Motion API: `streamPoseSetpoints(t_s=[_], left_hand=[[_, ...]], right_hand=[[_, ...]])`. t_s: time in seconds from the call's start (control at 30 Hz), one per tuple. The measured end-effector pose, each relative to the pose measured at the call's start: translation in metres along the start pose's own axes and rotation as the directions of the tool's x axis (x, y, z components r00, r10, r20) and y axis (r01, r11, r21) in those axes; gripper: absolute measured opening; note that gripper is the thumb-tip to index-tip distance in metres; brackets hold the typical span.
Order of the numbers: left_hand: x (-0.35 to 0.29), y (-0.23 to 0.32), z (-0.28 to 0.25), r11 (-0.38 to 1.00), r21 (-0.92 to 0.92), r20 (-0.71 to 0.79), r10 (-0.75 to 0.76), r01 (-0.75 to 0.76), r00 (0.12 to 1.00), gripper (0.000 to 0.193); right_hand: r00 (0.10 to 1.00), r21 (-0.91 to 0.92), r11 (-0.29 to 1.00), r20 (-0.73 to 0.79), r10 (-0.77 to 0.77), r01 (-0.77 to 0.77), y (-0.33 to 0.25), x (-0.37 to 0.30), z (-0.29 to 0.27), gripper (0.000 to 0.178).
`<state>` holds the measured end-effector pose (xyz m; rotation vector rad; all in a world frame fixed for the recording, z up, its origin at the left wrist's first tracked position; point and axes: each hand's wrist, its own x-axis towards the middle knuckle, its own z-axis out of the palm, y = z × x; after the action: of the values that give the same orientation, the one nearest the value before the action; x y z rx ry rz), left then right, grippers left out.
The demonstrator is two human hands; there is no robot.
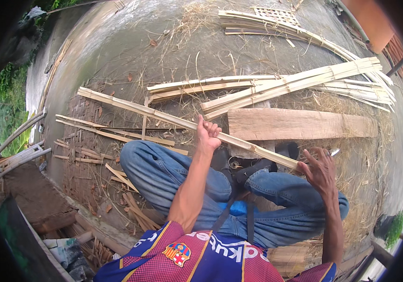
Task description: The person sits on the ground and uses a knife to split long bamboo strips into thinner slats. They repeatedly pick up a strip, split it lengthwise, and place the resulting pieces on a pile to the left.
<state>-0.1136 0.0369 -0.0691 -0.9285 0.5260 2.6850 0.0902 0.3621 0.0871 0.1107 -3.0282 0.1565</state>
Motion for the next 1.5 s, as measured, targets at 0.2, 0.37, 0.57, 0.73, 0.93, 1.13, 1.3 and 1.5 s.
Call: streamPoseSetpoints(t_s=[0.2, 0.37, 0.57, 0.73, 0.93, 1.13, 1.3, 1.5], left_hand=[[-0.051, -0.071, 0.033, 0.999, 0.003, 0.008, -0.034, 0.034, 0.999, 0.052], [-0.065, -0.147, -0.014, 0.950, -0.181, 0.714, -0.052, 0.256, 0.698, 0.041], [-0.120, -0.135, 0.018, 0.956, 0.079, 0.105, -0.290, 0.283, 0.951, 0.044], [-0.126, -0.079, -0.018, 0.682, 0.686, 0.311, -0.590, 0.254, 0.745, 0.060], [-0.066, 0.014, 0.006, 0.973, 0.184, -0.153, 0.171, -0.142, 0.973, 0.073], [0.010, 0.118, 0.028, 0.936, 0.064, -0.188, 0.353, -0.347, 0.917, 0.118], [0.026, 0.087, 0.022, 0.970, 0.062, 0.041, 0.234, -0.236, 0.971, 0.043], [-0.006, 0.053, 0.050, 0.994, -0.102, 0.042, -0.030, 0.034, 0.999, 0.036]], right_hand=[[0.989, 0.505, 0.863, -0.131, 0.074, 0.002, -0.119, 0.112, -0.004, 0.041], [0.965, 0.413, 0.895, 0.120, -0.234, 0.166, -0.224, 0.201, 0.082, 0.063], [0.905, 0.453, 0.891, 0.371, -0.209, 0.020, -0.246, 0.187, 0.148, 0.048], [0.943, 0.418, 0.904, 0.258, -0.208, 0.085, -0.204, 0.188, 0.127, 0.041], [0.949, 0.308, 0.949, 0.270, -0.160, 0.072, -0.106, 0.160, 0.050, 0.035], [0.962, 0.233, 0.964, 0.207, -0.178, 0.128, -0.036, 0.071, 0.022, 0.030], [0.990, 0.118, 0.983, 0.003, -0.140, 0.139, 0.029, 0.019, 0.025, 0.037], [0.990, 0.030, 0.991, -0.069, -0.124, 0.127, 0.074, -0.004, 0.019, 0.043]])
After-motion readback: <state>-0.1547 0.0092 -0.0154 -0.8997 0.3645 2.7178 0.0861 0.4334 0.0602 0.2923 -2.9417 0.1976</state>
